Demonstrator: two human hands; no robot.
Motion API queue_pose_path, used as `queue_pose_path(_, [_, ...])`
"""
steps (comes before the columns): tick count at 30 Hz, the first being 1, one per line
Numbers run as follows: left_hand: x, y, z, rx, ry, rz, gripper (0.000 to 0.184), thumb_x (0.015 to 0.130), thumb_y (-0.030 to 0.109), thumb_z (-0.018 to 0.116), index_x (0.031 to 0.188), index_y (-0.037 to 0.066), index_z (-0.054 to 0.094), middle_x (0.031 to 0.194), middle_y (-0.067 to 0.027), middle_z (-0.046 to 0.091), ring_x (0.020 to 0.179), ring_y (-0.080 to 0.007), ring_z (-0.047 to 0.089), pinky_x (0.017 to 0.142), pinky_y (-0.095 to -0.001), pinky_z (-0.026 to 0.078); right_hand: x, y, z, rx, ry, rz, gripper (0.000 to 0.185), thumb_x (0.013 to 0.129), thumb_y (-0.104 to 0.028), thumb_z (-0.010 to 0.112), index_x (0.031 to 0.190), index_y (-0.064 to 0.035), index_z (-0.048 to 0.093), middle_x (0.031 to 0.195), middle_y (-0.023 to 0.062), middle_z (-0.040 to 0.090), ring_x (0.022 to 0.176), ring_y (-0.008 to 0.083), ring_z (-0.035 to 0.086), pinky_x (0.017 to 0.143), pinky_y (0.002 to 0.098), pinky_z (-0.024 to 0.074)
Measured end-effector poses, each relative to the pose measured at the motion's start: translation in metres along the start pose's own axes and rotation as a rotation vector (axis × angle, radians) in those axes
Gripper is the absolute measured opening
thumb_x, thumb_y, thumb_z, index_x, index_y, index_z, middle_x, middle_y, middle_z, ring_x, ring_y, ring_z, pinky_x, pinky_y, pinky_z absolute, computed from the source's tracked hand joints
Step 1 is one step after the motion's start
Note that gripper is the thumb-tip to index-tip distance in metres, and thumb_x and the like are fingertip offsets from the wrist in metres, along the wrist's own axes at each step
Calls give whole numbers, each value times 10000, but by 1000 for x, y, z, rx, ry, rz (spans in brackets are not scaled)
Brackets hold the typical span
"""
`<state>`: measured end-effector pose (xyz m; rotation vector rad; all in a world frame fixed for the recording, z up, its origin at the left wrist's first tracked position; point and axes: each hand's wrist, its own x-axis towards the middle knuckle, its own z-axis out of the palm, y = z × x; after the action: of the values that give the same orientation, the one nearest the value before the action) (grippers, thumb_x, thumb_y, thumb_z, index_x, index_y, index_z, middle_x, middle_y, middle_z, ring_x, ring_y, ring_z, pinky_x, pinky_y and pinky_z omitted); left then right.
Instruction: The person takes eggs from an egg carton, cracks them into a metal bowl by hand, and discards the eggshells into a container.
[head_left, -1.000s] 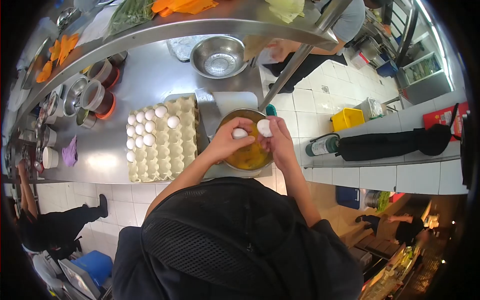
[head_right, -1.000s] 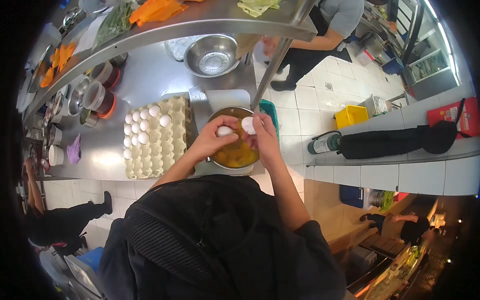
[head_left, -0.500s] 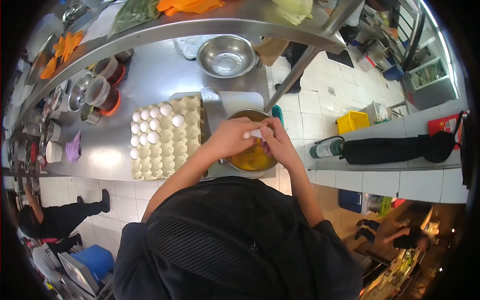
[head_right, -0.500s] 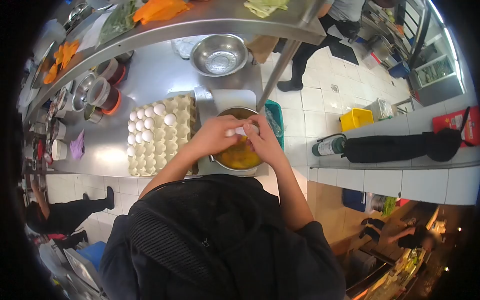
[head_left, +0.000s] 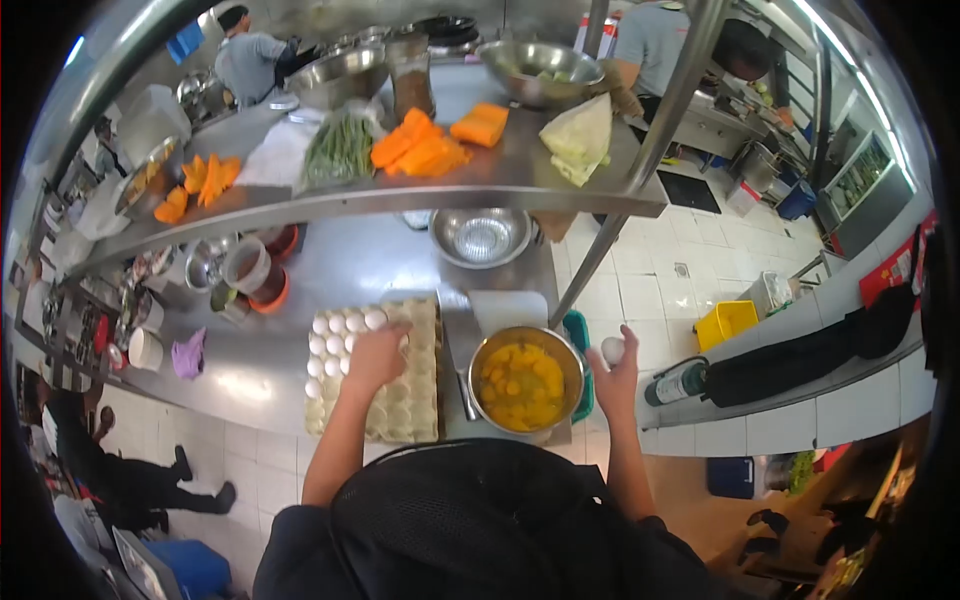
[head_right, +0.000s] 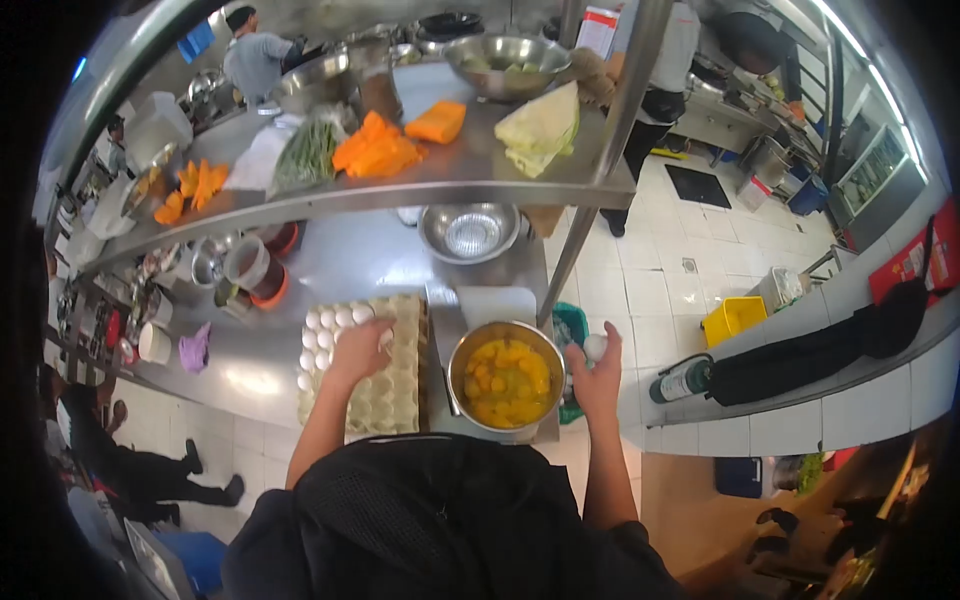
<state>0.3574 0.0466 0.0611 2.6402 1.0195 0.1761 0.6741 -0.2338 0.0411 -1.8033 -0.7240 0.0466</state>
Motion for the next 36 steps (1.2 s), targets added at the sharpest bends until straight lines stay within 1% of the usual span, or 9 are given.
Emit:
queue_pose_path(1, [-2, 1, 3, 15, 18, 16, 551, 733, 74, 642, 1282, 124, 656, 1230, -142, 675, 1088, -351, 656, 882, -439, 550, 2, 7, 0, -382, -32, -185, 742, 837, -175, 781, 1446, 23, 405, 1194, 229, 596, 1048, 369, 623, 884, 452, 517])
queue_pose_path(4, [-4, 12, -1, 17, 114, 27, 524, 732, 70, 648, 1252, 126, 664, 1124, -132, 696, 1039, -351, 662, 835, -460, 546, 2, -15, -1, -322, -37, -61, 840, 797, -153, 801, 1496, 30, 372, 1332, 276, 544, 1248, 420, 524, 1056, 480, 425])
queue_pose_path(14, [-3, 8, -34, 9, 131, 27, 417, 763, 160, 760, 1175, 121, 705, 1058, -138, 709, 954, -338, 683, 824, -429, 542, -15, -59, 29, 21, -180, -219, 435, 840, -89, 725, 1254, -10, 617, 1145, 214, 628, 1104, 392, 608, 962, 437, 492])
queue_pose_path(16, [-5, 9, -45, -314, 221, 7, 462, 766, 169, 793, 1213, 102, 699, 1098, -132, 728, 985, -282, 708, 829, -392, 557, -22, -65, 36, 143, -509, -46, 464, 862, -110, 727, 1306, -48, 610, 1201, 219, 602, 1136, 396, 597, 966, 435, 498])
queue_pose_path(20, [-1, 95, -41, -946, -68, -73, 547, 782, 208, 859, 1269, 61, 658, 1093, -60, 716, 975, -140, 665, 829, -281, 544, -30, -112, 46, 93, -463, -396, 485, 873, -122, 727, 1340, -68, 606, 1271, 214, 567, 1169, 386, 589, 966, 426, 509])
queue_pose_path(22, [1, 123, 0, -1331, -188, 35, 512, 850, 86, 784, 1327, 57, 599, 1134, -63, 683, 1027, -186, 663, 896, -312, 553, -29, -119, 48, 76, -531, -510, 518, 854, -36, 705, 1360, -67, 603, 1322, 176, 541, 1178, 352, 575, 970, 384, 509])
queue_pose_path(25, [9, 143, 34, -1707, -336, -126, 514, 861, 98, 779, 1334, 49, 584, 1159, -49, 650, 994, -126, 635, 810, -243, 530, -22, -93, 52, 146, -544, -432, 492, 854, -29, 692, 1338, -58, 607, 1294, 182, 550, 1176, 369, 574, 981, 401, 506])
queue_pose_path(33, [6, 159, 84, -1077, -102, 311, 555, 838, 43, 742, 1360, 28, 554, 1235, -124, 650, 1156, -232, 617, 989, -344, 484, -28, -110, 28, 474, 102, -403, 348, 907, -61, 653, 1248, -10, 603, 1208, 231, 566, 1094, 399, 590, 933, 427, 504])
queue_pose_path(36, [17, 168, 104, -1117, -253, 236, 493, 897, 44, 692, 1371, 43, 558, 1229, -101, 672, 1154, -203, 632, 1025, -340, 471, -35, -96, 31, -10, -289, -281, 359, 926, -93, 660, 1267, -1, 597, 1170, 234, 578, 1059, 399, 601, 896, 426, 513])
